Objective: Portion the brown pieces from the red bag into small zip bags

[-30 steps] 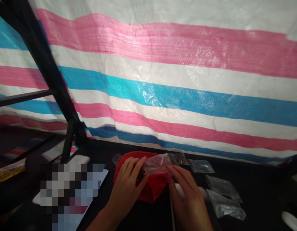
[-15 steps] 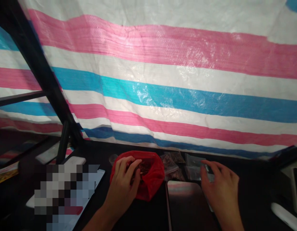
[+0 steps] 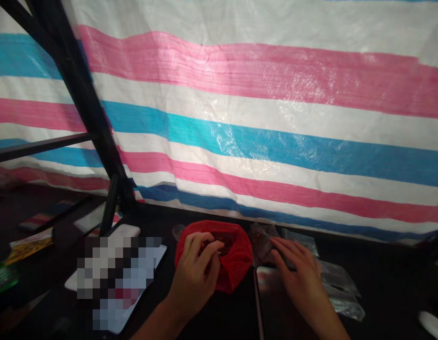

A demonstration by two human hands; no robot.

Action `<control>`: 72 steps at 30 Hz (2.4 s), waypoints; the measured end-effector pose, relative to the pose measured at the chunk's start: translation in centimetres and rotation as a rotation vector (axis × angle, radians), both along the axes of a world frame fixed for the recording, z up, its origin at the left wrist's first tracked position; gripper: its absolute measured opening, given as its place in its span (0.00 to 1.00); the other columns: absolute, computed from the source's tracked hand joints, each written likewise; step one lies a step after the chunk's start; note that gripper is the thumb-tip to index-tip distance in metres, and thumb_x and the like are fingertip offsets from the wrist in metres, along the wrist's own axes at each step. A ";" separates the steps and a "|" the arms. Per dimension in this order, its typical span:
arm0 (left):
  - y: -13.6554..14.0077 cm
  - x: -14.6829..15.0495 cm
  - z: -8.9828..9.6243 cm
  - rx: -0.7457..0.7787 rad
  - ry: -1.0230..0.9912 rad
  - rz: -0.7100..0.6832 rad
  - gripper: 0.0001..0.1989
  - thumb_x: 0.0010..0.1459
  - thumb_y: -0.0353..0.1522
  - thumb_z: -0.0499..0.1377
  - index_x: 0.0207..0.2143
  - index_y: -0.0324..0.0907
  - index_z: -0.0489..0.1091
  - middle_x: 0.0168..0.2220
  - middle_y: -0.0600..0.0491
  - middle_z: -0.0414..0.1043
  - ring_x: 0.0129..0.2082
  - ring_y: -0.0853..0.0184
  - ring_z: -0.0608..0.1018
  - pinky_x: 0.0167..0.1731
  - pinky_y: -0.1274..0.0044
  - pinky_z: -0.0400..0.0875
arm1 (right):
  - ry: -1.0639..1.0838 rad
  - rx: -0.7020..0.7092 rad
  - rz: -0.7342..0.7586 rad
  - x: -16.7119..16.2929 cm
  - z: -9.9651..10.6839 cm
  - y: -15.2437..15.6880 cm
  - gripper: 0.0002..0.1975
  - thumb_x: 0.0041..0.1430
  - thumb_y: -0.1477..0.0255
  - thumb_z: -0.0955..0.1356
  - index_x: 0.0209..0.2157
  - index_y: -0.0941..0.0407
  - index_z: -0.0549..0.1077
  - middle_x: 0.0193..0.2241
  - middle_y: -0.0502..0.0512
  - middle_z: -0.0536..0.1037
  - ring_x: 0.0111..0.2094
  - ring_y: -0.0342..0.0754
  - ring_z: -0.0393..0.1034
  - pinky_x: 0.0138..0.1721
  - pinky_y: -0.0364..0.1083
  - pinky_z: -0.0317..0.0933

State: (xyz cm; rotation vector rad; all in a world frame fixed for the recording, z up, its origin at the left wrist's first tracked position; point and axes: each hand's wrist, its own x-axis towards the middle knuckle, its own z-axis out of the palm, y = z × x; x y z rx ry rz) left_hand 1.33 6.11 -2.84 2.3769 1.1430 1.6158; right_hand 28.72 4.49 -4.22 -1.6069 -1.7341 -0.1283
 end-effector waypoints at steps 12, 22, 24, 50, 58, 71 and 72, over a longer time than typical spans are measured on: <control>-1.4 0.8 0.9 -0.590 -0.346 -0.553 0.10 0.67 0.35 0.59 0.47 0.43 0.76 0.45 0.51 0.80 0.44 0.67 0.80 0.48 0.78 0.74 | 0.061 0.274 0.385 -10.0 4.3 -4.7 0.17 0.65 0.72 0.69 0.54 0.48 0.78 0.48 0.53 0.83 0.45 0.50 0.81 0.47 0.42 0.75; -2.1 1.7 0.0 -0.877 -0.444 -0.692 0.16 0.65 0.42 0.61 0.49 0.43 0.77 0.45 0.49 0.81 0.43 0.64 0.81 0.44 0.78 0.72 | 0.152 0.219 0.202 -10.3 3.4 -4.6 0.08 0.66 0.69 0.69 0.45 0.51 0.77 0.39 0.52 0.84 0.38 0.48 0.82 0.42 0.43 0.77; -2.1 1.8 0.1 -0.878 -0.440 -0.697 0.16 0.64 0.42 0.62 0.48 0.43 0.77 0.43 0.50 0.81 0.43 0.64 0.81 0.43 0.78 0.72 | 0.183 0.188 0.171 -10.4 3.2 -4.8 0.08 0.65 0.68 0.69 0.46 0.50 0.76 0.40 0.52 0.84 0.39 0.49 0.82 0.42 0.44 0.77; -2.0 2.6 -0.1 -0.987 -0.597 -0.672 0.11 0.67 0.38 0.54 0.32 0.42 0.64 0.29 0.57 0.66 0.28 0.72 0.67 0.30 0.80 0.63 | 0.197 0.269 0.073 -10.4 2.1 -4.2 0.06 0.65 0.67 0.68 0.43 0.50 0.73 0.34 0.51 0.83 0.32 0.48 0.80 0.34 0.41 0.75; -0.8 2.1 0.6 -1.081 -0.924 -0.527 0.17 0.62 0.47 0.57 0.32 0.44 0.61 0.32 0.57 0.65 0.30 0.71 0.69 0.32 0.79 0.67 | 0.178 0.198 0.035 -10.0 3.0 -3.7 0.20 0.64 0.64 0.68 0.56 0.52 0.69 0.51 0.60 0.78 0.49 0.56 0.77 0.48 0.52 0.74; -1.3 1.0 -0.9 -0.424 -0.378 -0.145 0.22 0.58 0.25 0.54 0.56 0.45 0.60 0.57 0.43 0.69 0.58 0.56 0.73 0.58 0.58 0.69 | 0.226 0.129 0.069 -9.2 2.6 -3.3 0.11 0.64 0.64 0.70 0.46 0.51 0.78 0.44 0.55 0.84 0.42 0.53 0.82 0.44 0.47 0.77; -1.3 0.9 -0.9 -0.327 -0.237 -0.149 0.28 0.55 0.24 0.56 0.58 0.45 0.59 0.60 0.42 0.67 0.62 0.53 0.70 0.62 0.55 0.65 | 0.222 0.140 0.078 -9.2 2.5 -3.2 0.11 0.64 0.64 0.70 0.46 0.51 0.78 0.45 0.55 0.84 0.43 0.53 0.81 0.44 0.47 0.77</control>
